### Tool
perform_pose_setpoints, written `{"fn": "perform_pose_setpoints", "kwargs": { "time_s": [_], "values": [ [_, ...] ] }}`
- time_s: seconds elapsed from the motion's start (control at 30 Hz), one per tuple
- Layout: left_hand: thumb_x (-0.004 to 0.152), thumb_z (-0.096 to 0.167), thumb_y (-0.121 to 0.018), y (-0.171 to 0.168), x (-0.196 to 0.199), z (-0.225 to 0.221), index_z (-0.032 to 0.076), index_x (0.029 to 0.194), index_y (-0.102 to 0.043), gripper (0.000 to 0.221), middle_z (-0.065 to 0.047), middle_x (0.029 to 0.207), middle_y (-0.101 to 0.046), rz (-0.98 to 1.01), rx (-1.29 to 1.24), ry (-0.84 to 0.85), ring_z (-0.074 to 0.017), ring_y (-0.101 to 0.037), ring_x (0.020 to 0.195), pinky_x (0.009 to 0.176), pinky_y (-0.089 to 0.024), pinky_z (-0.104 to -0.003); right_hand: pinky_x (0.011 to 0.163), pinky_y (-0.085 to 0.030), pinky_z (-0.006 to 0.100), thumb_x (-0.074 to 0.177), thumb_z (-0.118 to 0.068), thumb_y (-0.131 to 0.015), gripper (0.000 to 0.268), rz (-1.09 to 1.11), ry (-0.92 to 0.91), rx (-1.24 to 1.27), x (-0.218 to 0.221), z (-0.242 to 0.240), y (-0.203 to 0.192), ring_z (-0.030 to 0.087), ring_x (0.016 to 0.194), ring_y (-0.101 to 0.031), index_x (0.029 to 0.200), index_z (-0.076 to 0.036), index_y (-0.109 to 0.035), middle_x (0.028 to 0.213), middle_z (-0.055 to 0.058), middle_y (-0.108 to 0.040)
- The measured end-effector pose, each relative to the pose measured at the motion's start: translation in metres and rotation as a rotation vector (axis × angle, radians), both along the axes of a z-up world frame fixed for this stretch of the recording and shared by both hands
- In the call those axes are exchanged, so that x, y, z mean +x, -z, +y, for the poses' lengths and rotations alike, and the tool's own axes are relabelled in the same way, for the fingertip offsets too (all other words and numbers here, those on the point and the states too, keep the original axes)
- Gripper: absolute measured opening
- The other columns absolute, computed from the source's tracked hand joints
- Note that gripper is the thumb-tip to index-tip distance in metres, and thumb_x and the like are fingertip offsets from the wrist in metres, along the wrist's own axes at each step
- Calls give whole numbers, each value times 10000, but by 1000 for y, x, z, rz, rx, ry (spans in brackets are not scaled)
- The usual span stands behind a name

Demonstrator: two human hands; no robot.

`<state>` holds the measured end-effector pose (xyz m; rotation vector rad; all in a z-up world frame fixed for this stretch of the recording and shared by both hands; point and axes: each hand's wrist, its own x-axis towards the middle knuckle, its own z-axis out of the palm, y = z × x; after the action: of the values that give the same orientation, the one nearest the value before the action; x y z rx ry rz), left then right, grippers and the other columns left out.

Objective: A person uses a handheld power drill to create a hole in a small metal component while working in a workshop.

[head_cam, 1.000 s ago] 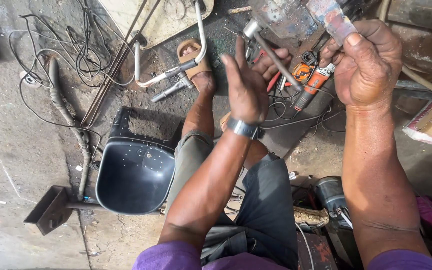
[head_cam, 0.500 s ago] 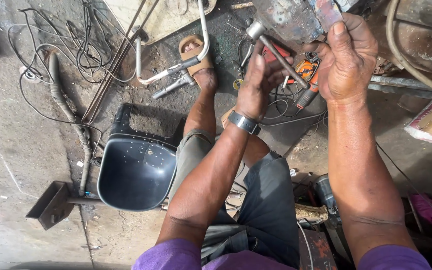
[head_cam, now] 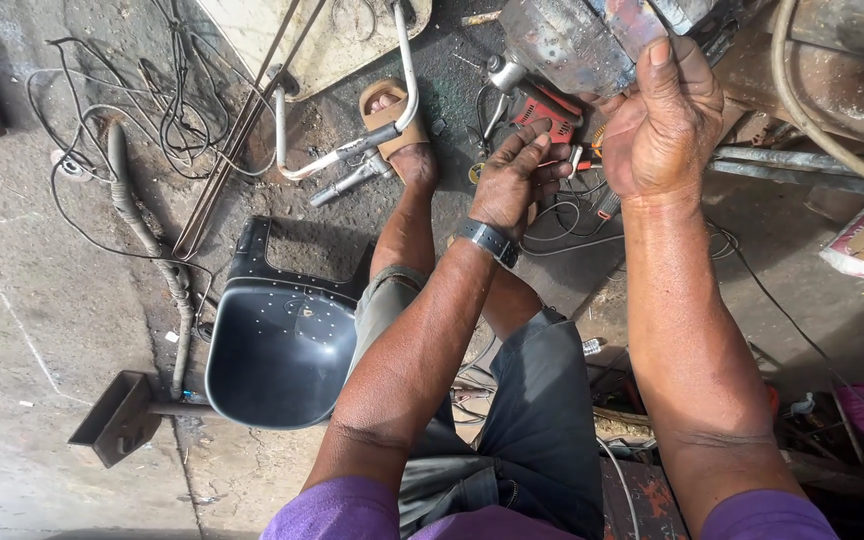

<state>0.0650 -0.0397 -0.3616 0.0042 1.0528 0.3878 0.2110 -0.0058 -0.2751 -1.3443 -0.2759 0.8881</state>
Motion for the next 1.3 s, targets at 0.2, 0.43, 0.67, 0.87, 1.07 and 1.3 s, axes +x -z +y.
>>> {"fn": "perform_pose_setpoints", "kwargs": {
  "time_s": [0.2,0.43,0.67,0.87,1.07,1.3],
  "values": [
    [922,565,-456,-21,-3,102,24,1434,-466,745,-224,1371,-543,76,-98,-49,-368,-681,980,736,-575,-466,869,-584,434,994,-328,-740,226,12,48,-64,-14,8,-12,265,1063,-698,1047,-110,-709,1138,98,-739],
    [934,619,-643,-50,-37,160,131,1056,-742,513,-125,984,-781,-93,395,-524,-298,-731,957,828,-462,-480,645,-653,471,995,-375,-726,181,70,77,-166,-16,3,-12,228,926,-673,1003,-201,-678,1038,-25,-682],
    [1080,616,-459,-142,-45,64,210,1100,-760,506,-37,1242,-751,-48,913,216,-226,-712,1244,1318,-249,-585,673,-668,429,1001,-379,-722,273,77,7,-169,-12,7,-24,331,978,-752,1107,-130,-684,1250,137,-750],
    [1017,598,-405,-51,-18,61,-48,1090,-760,741,-268,1126,-780,-30,198,134,-344,-765,1012,1008,-546,-461,686,-645,424,992,-380,-735,268,108,0,-178,-10,10,-25,309,1005,-719,1092,-133,-703,1278,101,-737],
    [806,867,-443,-4,-18,131,26,1252,-683,982,-130,920,-761,-37,-13,-175,-338,-689,900,901,-459,-562,654,-637,421,963,-349,-780,192,143,71,-211,-9,4,-19,312,987,-742,1036,-180,-726,1201,77,-765],
    [1020,590,-503,-111,-28,144,85,1039,-729,554,-146,977,-750,-96,584,-434,-318,-717,1005,932,-508,-481,684,-645,455,961,-367,-779,219,160,60,-212,-9,6,-20,310,1003,-731,1050,-178,-712,1157,43,-735]
  ]
}}
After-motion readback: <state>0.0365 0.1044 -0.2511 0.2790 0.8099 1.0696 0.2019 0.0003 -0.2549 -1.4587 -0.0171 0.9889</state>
